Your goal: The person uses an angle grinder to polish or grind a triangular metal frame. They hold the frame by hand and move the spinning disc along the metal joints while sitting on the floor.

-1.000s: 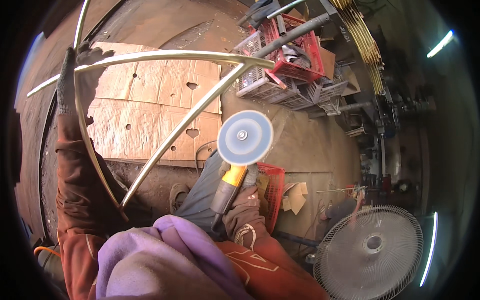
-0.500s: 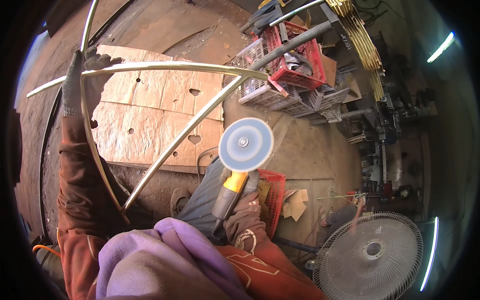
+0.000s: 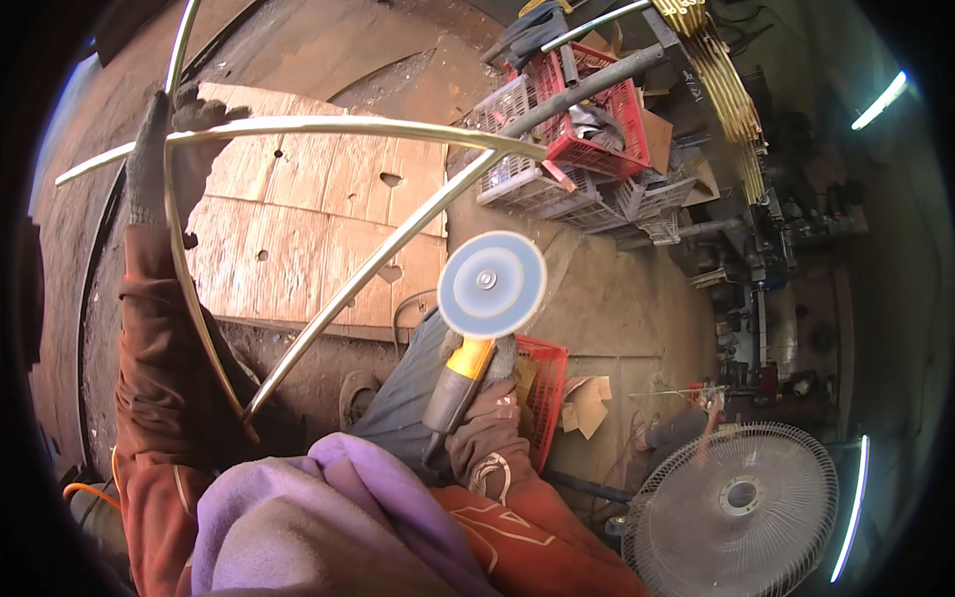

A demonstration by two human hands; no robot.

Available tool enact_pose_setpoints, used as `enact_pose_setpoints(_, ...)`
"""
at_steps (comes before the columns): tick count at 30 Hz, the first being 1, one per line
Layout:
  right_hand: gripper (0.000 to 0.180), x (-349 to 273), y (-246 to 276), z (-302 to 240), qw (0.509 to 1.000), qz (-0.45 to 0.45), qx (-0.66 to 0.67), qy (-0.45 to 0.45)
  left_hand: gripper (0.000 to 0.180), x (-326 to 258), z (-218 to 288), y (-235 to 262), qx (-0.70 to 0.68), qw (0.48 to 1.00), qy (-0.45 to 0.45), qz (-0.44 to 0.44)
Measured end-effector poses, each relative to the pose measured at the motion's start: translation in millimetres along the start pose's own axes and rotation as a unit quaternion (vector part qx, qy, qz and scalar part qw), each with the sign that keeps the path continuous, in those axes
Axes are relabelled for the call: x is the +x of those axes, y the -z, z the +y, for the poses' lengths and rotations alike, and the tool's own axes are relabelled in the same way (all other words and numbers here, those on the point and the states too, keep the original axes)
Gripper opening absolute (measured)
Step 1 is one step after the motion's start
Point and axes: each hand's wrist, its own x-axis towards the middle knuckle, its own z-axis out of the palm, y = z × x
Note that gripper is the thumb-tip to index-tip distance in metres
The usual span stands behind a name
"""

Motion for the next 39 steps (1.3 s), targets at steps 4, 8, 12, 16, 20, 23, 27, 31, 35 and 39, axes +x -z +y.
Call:
enact_pose_setpoints(4,0.06,1.6,-1.0,-1.1,1.0,-0.002,0.003,-0.002,0.042,-1.2,-2.4,-15.0,0.027,0.999,0.005,0.037)
enact_pose_setpoints(8,0.06,0.9,-5.7,-3.9,1.0,-0.01,0.001,-0.003,0.043,5.6,3.7,10.0,0.011,0.998,0.058,-0.003)
enact_pose_setpoints(12,0.06,2.5,-8.8,-5.0,1.0,-0.017,-0.004,-0.011,0.047,10.9,22.1,47.9,-0.055,0.987,0.121,-0.093)
enact_pose_setpoints(16,0.06,2.8,-6.4,-6.1,1.0,-0.013,0.004,-0.011,0.041,-1.6,-7.3,-40.2,0.069,0.994,-0.053,0.058)
enact_pose_setpoints(20,0.06,2.4,-12.3,-9.2,1.0,-0.024,-0.002,-0.015,0.04,-13.3,3.6,-64.9,0.108,0.988,-0.053,0.101)
enact_pose_setpoints(23,0.06,5.2,-13.2,-9.1,0.999,-0.028,-0.002,-0.021,0.037,-14.6,3.8,-65.2,0.108,0.989,-0.062,0.078)
enact_pose_setpoints(27,0.06,3.8,-14.5,-10.5,1.0,-0.024,-0.001,-0.02,0.035,-7.3,-5.3,-56.0,0.058,0.996,-0.073,0.015)
enact_pose_setpoints(31,0.059,5.8,-17.7,-12.7,0.999,-0.03,-0.009,-0.022,0.035,-11.5,2.7,-65.7,0.069,0.995,-0.051,0.042)
enact_pose_setpoints(35,0.059,6.1,-20.0,-12.0,0.999,-0.027,-0.018,-0.022,0.034,-7.9,1.5,-67.8,0.031,0.997,-0.071,0.027)
enact_pose_setpoints(39,0.059,5.2,-32.0,-20.7,0.998,-0.021,-0.054,-0.013,0.03,-8.4,3.6,-78.7,-0.011,0.997,-0.073,-0.005)
